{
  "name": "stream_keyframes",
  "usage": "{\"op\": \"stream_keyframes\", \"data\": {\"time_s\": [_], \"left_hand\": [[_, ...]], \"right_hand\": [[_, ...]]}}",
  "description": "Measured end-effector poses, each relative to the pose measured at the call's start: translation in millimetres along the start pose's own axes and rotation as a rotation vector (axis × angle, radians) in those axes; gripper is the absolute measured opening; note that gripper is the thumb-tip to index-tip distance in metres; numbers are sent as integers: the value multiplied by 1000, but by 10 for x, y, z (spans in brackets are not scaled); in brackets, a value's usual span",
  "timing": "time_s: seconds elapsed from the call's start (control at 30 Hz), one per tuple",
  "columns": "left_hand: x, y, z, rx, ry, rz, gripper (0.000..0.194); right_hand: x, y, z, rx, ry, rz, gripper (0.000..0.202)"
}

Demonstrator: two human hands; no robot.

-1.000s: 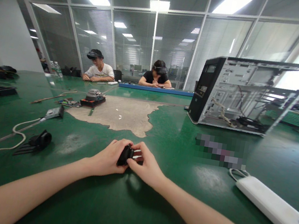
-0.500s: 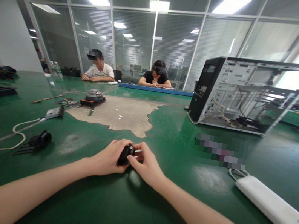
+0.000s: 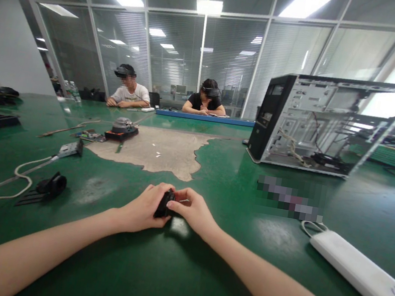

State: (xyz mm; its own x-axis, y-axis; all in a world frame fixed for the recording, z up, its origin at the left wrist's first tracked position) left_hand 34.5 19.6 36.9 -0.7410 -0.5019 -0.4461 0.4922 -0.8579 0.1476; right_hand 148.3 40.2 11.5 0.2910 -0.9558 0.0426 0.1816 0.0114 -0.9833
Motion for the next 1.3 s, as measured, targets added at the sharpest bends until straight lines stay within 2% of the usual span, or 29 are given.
{"op": "stream_keyframes", "data": {"time_s": [0.2,0.37,0.7,0.93,1.13,1.3], "left_hand": [[2,27,3,-25,-27,-34,52],[3,22,-7,-23,-32,-38,51],[8,-3,-17,-10,-8,-44,54],[10,-4,-4,-19,-22,-29,54],[0,4,-10,-13,-13,-36,54],[-3,-17,-30,-16,-17,-27,55]], "right_hand": [[7,-32,-16,-7,-52,20,26],[84,-105,-48,44,-37,64,26],[131,-73,-70,66,-26,122,17],[240,-190,-93,206,6,289,20],[187,-161,-64,162,26,218,14],[127,-71,-65,85,-24,108,24]]}}
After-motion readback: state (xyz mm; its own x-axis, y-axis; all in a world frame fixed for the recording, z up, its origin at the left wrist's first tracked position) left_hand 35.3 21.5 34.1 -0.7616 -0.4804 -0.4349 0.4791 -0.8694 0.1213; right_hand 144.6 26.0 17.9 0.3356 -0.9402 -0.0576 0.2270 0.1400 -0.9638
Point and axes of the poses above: each hand's wrist, its own x-axis away from the middle knuckle, its own z-axis out of the back of the hand, y = z × x, the point moved 6 cm from there along -x, towards the middle knuckle, and after that the axes turned 12 degrees about -z, right-handed, at the moved point
